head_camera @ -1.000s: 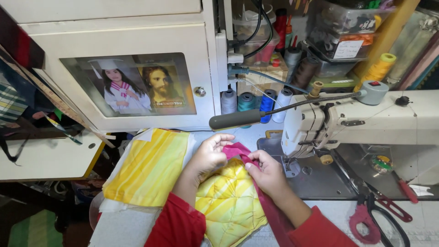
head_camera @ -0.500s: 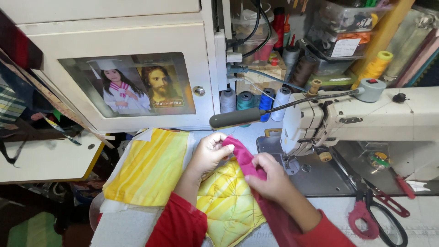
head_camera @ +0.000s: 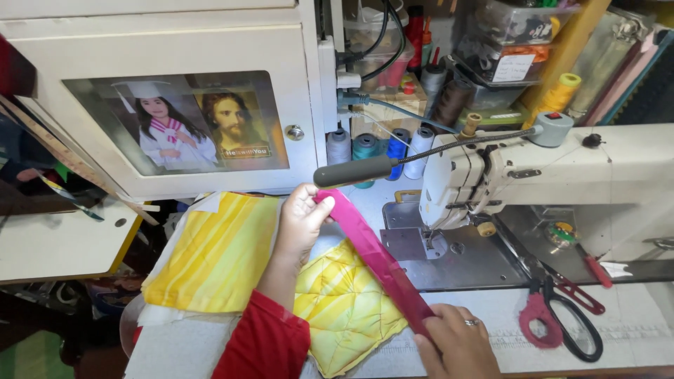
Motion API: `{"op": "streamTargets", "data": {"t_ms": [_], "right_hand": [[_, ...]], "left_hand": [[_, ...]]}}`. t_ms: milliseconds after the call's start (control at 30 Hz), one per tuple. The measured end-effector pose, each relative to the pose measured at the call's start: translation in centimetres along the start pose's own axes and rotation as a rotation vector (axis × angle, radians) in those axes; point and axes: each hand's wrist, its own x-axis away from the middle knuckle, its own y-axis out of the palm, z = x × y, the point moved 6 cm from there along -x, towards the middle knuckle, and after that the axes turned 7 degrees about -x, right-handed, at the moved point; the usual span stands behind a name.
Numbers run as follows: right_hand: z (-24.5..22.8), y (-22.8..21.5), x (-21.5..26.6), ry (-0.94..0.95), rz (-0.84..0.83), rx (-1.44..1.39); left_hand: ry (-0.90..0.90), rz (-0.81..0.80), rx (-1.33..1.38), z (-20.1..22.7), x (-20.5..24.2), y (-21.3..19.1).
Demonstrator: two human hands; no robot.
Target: Sewing a pink fabric binding onto the edge of a yellow quilted fabric piece using an industrial sewing machine
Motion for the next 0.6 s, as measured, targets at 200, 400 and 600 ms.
{"op": "streamTargets", "data": {"t_ms": [200, 400, 600], "right_hand": [[5.6, -0.6, 1.4, 0.376, 0.093, -0.613], [7.8, 0.0, 1.9, 0.454, 0.021, -1.001], [11.1, -0.6, 4.7, 0.552, -0.086, -1.136]], "left_hand": [[0.016, 0.061, 0.026, 0.9, 0.2, -0.1], [0.045, 0.113, 0.039, -0.2, -0.2, -0.5], [0.004, -0.032, 0.002, -1.6, 0.1, 0.6]]}}
